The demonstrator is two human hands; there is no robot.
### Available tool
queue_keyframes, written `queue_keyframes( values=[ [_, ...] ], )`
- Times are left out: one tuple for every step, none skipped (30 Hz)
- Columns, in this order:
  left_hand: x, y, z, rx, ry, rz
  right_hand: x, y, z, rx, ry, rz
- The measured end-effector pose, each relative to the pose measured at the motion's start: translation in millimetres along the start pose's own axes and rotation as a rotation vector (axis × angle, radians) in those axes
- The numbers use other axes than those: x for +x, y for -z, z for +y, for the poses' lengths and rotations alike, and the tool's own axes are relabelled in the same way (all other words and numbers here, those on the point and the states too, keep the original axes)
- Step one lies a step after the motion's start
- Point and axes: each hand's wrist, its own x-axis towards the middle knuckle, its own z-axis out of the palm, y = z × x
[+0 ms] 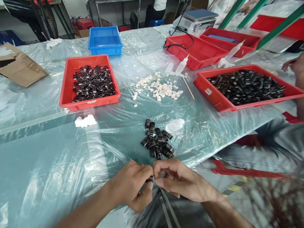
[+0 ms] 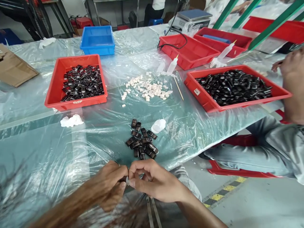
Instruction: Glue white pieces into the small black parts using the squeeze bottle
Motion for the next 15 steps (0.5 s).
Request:
queue_keyframes(
  values=[
    [-1, -0.4, 1, -0.008, 0.007, -0.002, 0, 2, 1, 0.006, -0.009, -0.013],
    [-1, -0.6, 1, -0.022, 0.013, -0.009, 0, 4, 2, 0.021, -0.019, -0.031],
    [-1, -0.7, 2, -0.040, 0.021, -0.026, 0, 5, 3, 0.041, -0.029, -0.052],
    [-2, -0.8, 2, -0.057, 0.033, -0.043, -1, 6, 4, 0.059, -0.035, -0.070],
    [-2, -1.0, 2, -0.069, 0.048, -0.060, -1, 7, 5, 0.072, -0.037, -0.082],
    [-2, -1.4, 2, -0.076, 0.060, -0.077, -1, 8, 6, 0.079, -0.036, -0.085],
    [-1, -2.0, 2, -0.078, 0.069, -0.083, -1, 8, 7, 0.078, -0.030, -0.082],
    [-1, -2.7, 1, -0.081, 0.068, -0.085, -2, 8, 8, 0.080, -0.023, -0.074],
    [-1, -3.6, 0, -0.083, 0.065, -0.085, -2, 8, 8, 0.087, -0.018, -0.067],
    [0, -4.3, 0, -0.083, 0.063, -0.082, -1, 7, 9, 0.099, -0.015, -0.062],
    [0, -4.9, -1, -0.086, 0.063, -0.076, -1, 7, 10, 0.114, -0.015, -0.061],
    [0, -5.1, -1, -0.093, 0.067, -0.073, 0, 6, 11, 0.129, -0.013, -0.061],
    [0, -4.9, -1, -0.097, 0.080, -0.074, 0, 6, 13, 0.144, -0.010, -0.061],
    [1, -4.3, 0, -0.097, 0.099, -0.083, 1, 7, 14, 0.155, -0.005, -0.061],
    [1, -3.5, 0, -0.093, 0.121, -0.095, 2, 7, 16, 0.163, 0.003, -0.060]
  ],
)
